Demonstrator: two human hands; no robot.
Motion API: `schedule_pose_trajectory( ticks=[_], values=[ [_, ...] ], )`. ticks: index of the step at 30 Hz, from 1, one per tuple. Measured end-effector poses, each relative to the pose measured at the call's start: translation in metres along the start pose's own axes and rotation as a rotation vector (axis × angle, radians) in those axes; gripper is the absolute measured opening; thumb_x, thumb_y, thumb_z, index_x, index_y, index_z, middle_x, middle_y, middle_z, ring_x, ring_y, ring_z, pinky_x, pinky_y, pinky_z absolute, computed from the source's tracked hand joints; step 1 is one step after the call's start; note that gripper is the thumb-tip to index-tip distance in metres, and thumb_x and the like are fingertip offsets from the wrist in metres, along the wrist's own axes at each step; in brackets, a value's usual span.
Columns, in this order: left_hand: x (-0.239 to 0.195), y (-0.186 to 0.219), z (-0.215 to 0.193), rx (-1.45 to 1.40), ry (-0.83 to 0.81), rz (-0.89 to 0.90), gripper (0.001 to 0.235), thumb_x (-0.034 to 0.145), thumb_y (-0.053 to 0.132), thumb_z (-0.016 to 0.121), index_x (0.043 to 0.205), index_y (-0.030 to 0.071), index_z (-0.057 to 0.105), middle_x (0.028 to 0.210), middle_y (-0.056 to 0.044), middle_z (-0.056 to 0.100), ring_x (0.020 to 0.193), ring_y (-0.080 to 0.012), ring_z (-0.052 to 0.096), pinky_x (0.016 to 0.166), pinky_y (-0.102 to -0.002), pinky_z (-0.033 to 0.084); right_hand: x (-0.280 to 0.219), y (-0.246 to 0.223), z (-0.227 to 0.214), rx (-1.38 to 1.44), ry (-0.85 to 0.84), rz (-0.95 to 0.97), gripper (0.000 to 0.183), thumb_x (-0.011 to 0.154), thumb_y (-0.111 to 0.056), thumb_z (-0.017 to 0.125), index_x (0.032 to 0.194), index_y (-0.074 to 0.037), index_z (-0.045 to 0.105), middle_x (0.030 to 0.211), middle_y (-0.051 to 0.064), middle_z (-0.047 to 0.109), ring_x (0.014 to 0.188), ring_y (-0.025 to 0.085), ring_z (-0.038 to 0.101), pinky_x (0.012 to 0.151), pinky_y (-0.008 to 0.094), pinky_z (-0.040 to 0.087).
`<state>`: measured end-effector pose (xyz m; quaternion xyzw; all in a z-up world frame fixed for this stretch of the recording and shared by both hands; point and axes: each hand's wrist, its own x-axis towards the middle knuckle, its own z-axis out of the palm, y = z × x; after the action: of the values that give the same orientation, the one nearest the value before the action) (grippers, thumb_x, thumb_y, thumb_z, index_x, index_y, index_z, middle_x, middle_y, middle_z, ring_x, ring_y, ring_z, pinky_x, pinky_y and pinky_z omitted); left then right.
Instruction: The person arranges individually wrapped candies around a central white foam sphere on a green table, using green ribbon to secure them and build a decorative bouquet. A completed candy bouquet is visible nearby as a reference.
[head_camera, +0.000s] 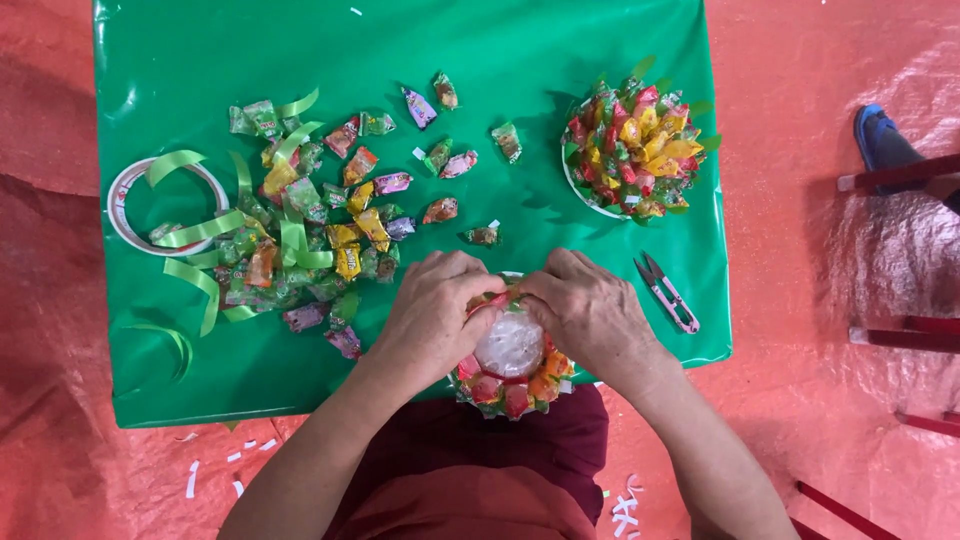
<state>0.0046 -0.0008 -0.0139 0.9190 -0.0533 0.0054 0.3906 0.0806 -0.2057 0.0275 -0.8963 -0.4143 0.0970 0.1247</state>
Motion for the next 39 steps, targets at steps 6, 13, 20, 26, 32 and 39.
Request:
schedule_pose_trajectory(
  ticks=[6, 13, 20, 26, 32, 39],
  values=[
    [0.001, -0.002, 0.0, -0.003, 0.024, 0.021, 0.022, 0.083, 0.019, 0.078, 0.105, 0.021, 0.08, 0.1, -0.006, 0.067, 0.101, -0.0294, 0.066, 0.086, -0.045, 0.054, 0.001, 0.01, 0.021, -0.087, 0.052, 0.007, 0.015, 0.096, -0.035, 0.067, 0.091, -0.021, 0.065, 0.082, 0.001, 0.052, 0.084, 0.026, 0.064, 0.067, 0.039, 0.056],
    [0.002, -0.002, -0.002, 0.007, 0.029, 0.017, 0.023, 0.082, 0.021, 0.078, 0.106, 0.021, 0.08, 0.1, -0.005, 0.067, 0.1, -0.0284, 0.066, 0.085, -0.045, 0.054, 0.001, 0.01, 0.024, -0.121, 0.093, -0.012, 0.016, 0.097, -0.036, 0.065, 0.091, -0.021, 0.064, 0.083, 0.002, 0.05, 0.085, 0.026, 0.063, 0.068, 0.038, 0.055],
    [0.0, -0.002, -0.015, -0.012, 0.017, -0.002, 0.024, 0.087, 0.02, 0.075, 0.111, 0.02, 0.079, 0.1, -0.007, 0.067, 0.099, -0.0313, 0.065, 0.085, -0.048, 0.053, 0.0, 0.015, 0.015, -0.034, 0.073, -0.043, 0.019, 0.097, -0.037, 0.06, 0.103, -0.019, 0.065, 0.085, 0.004, 0.052, 0.087, 0.03, 0.065, 0.07, 0.042, 0.056],
    [0.001, -0.003, -0.016, 0.016, -0.018, -0.026, 0.024, 0.091, 0.024, 0.072, 0.115, 0.021, 0.078, 0.101, -0.005, 0.066, 0.101, -0.0278, 0.065, 0.087, -0.047, 0.052, 0.006, 0.009, 0.002, 0.023, 0.098, -0.106, 0.03, 0.09, -0.026, 0.07, 0.118, -0.016, 0.067, 0.094, 0.008, 0.056, 0.092, 0.033, 0.064, 0.072, 0.043, 0.053],
    [0.006, -0.004, 0.014, 0.124, 0.016, 0.001, 0.023, 0.084, 0.029, 0.076, 0.105, 0.021, 0.079, 0.101, -0.004, 0.065, 0.099, -0.0264, 0.062, 0.082, -0.045, 0.049, 0.004, 0.013, 0.013, 0.016, 0.136, -0.161, 0.015, 0.091, -0.03, 0.069, 0.098, -0.017, 0.067, 0.102, 0.006, 0.057, 0.098, 0.03, 0.06, 0.077, 0.04, 0.049],
    [0.008, -0.009, 0.026, 0.184, 0.044, 0.013, 0.015, 0.084, 0.028, 0.077, 0.097, 0.022, 0.08, 0.098, -0.004, 0.065, 0.098, -0.0264, 0.062, 0.082, -0.043, 0.049, -0.003, 0.007, 0.003, 0.089, 0.167, -0.149, 0.008, 0.094, -0.024, 0.069, 0.098, -0.017, 0.07, 0.099, 0.005, 0.056, 0.093, 0.03, 0.061, 0.076, 0.039, 0.05]
  ],
)
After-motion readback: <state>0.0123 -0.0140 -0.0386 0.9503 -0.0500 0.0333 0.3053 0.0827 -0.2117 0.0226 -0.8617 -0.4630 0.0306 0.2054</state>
